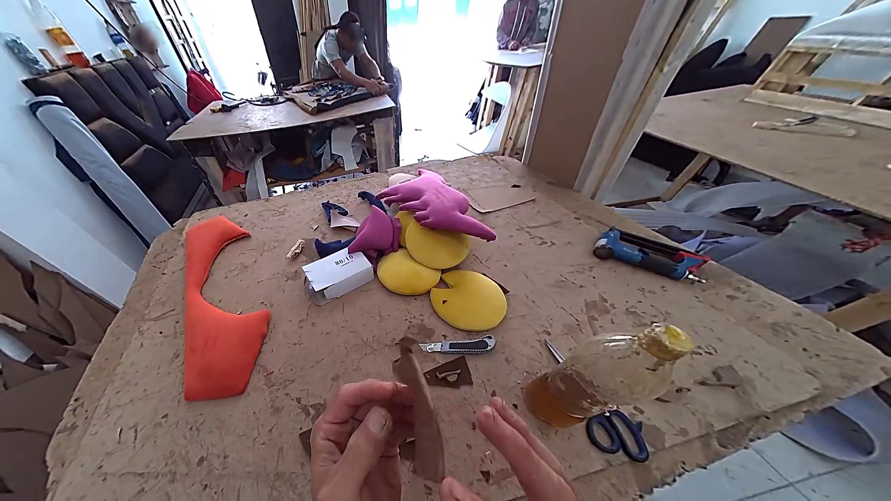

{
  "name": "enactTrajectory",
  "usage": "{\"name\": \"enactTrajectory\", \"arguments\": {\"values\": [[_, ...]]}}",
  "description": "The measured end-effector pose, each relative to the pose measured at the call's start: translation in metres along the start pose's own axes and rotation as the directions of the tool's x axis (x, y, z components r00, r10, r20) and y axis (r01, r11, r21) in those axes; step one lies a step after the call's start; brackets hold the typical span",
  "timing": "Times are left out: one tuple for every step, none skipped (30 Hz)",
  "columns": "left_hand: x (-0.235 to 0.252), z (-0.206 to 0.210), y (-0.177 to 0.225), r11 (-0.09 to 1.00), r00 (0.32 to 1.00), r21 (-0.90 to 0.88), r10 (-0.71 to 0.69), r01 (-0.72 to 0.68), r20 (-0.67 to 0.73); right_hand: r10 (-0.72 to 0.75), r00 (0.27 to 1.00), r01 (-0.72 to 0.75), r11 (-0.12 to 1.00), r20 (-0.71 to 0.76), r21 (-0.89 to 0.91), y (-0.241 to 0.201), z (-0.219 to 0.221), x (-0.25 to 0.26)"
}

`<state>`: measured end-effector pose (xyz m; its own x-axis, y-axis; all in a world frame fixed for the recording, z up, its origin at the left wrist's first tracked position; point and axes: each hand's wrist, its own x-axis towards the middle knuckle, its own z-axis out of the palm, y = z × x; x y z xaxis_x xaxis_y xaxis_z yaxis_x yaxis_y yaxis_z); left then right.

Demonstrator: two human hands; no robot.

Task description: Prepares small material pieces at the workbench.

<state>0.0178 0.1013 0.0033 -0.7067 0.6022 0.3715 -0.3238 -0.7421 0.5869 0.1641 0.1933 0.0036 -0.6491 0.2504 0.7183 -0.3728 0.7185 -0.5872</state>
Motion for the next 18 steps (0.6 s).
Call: {"name": "enactTrajectory", "arguments": {"values": [[-0.001, -0.001, 0.000, 1.000, 1.000, -0.024, -0.009, 0.010, 0.027, 0.009, 1.000, -0.009, 1.000, -0.010, -0.003, 0.001, -0.001, -0.001], [-0.002, -0.001, 0.000, 0.998, 0.999, -0.053, -0.032, 0.034, 0.030, 0.021, 1.000, -0.021, 1.000, -0.009, -0.006, 0.002, -0.002, -0.003], [-0.004, -0.001, -0.001, 0.993, 0.997, -0.097, -0.067, 0.070, 0.032, 0.033, 0.999, -0.033, 0.999, -0.006, -0.010, 0.003, -0.003, -0.004], [-0.007, 0.000, -0.003, 0.983, 0.993, -0.140, -0.113, 0.116, 0.034, 0.043, 0.999, -0.043, 0.999, -0.002, -0.013, 0.004, -0.003, -0.007], [-0.011, 0.001, -0.005, 0.972, 0.987, -0.169, -0.162, 0.163, 0.021, 0.054, 0.998, -0.054, 0.998, 0.009, -0.021, 0.006, -0.003, -0.009], [-0.014, 0.002, -0.008, 0.960, 0.979, -0.191, -0.205, 0.203, 0.006, 0.069, 0.997, -0.068, 0.997, 0.027, -0.034, 0.008, -0.003, -0.012], [-0.017, 0.002, -0.012, 0.953, 0.971, -0.196, -0.237, 0.231, -0.009, 0.089, 0.995, -0.087, 0.995, 0.042, -0.046, 0.011, -0.004, -0.015], [-0.020, 0.001, -0.016, 0.956, 0.967, -0.160, -0.252, 0.244, -0.030, 0.116, 0.992, -0.113, 0.992, 0.045, -0.056, 0.013, -0.005, -0.018], [-0.023, -0.002, -0.018, 0.968, 0.966, -0.065, -0.248, 0.243, -0.074, 0.152, 0.988, -0.151, 0.987, 0.029, -0.060, 0.015, -0.009, -0.023], [-0.028, -0.010, -0.017, 0.971, 0.967, 0.061, -0.221, 0.231, -0.129, 0.196, 0.981, -0.196, 0.979, -0.007, -0.059, 0.017, -0.018, -0.032], [-0.033, -0.021, -0.014, 0.960, 0.968, 0.183, -0.181, 0.212, -0.172, 0.247, 0.968, -0.250, 0.967, -0.045, -0.058, 0.018, -0.032, -0.044], [-0.036, -0.036, -0.010, 0.942, 0.970, 0.278, -0.136, 0.190, -0.201, 0.290, 0.954, -0.295, 0.953, -0.080, -0.065, 0.023, -0.050, -0.057], [-0.038, -0.051, -0.006, 0.918, 0.972, 0.358, -0.100, 0.172, -0.211, 0.324, 0.940, -0.334, 0.939, -0.109, -0.082, 0.029, -0.071, -0.072], [-0.041, -0.066, -0.003, 0.887, 0.977, 0.433, -0.083, 0.161, -0.195, 0.361, 0.924, -0.375, 0.920, -0.127, -0.110, 0.035, -0.088, -0.091], [-0.048, -0.078, -0.002, 0.842, 0.982, 0.515, -0.085, 0.161, -0.167, 0.410, 0.901, -0.429, 0.891, -0.143, -0.147, 0.038, -0.098, -0.115], [-0.056, -0.086, -0.002, 0.778, 0.984, 0.605, -0.108, 0.173, -0.143, 0.482, 0.864, -0.502, 0.849, -0.148, -0.166, 0.039, -0.101, -0.141], [-0.062, -0.092, -0.005, 0.684, 0.983, 0.706, -0.141, 0.182, -0.117, 0.566, 0.812, -0.583, 0.797, -0.139, -0.158, 0.038, -0.096, -0.162], [-0.067, -0.095, -0.012, 0.566, 0.981, 0.808, -0.178, 0.166, -0.078, 0.628, 0.768, -0.640, 0.751, -0.123, -0.160, 0.037, -0.086, -0.178]]}}
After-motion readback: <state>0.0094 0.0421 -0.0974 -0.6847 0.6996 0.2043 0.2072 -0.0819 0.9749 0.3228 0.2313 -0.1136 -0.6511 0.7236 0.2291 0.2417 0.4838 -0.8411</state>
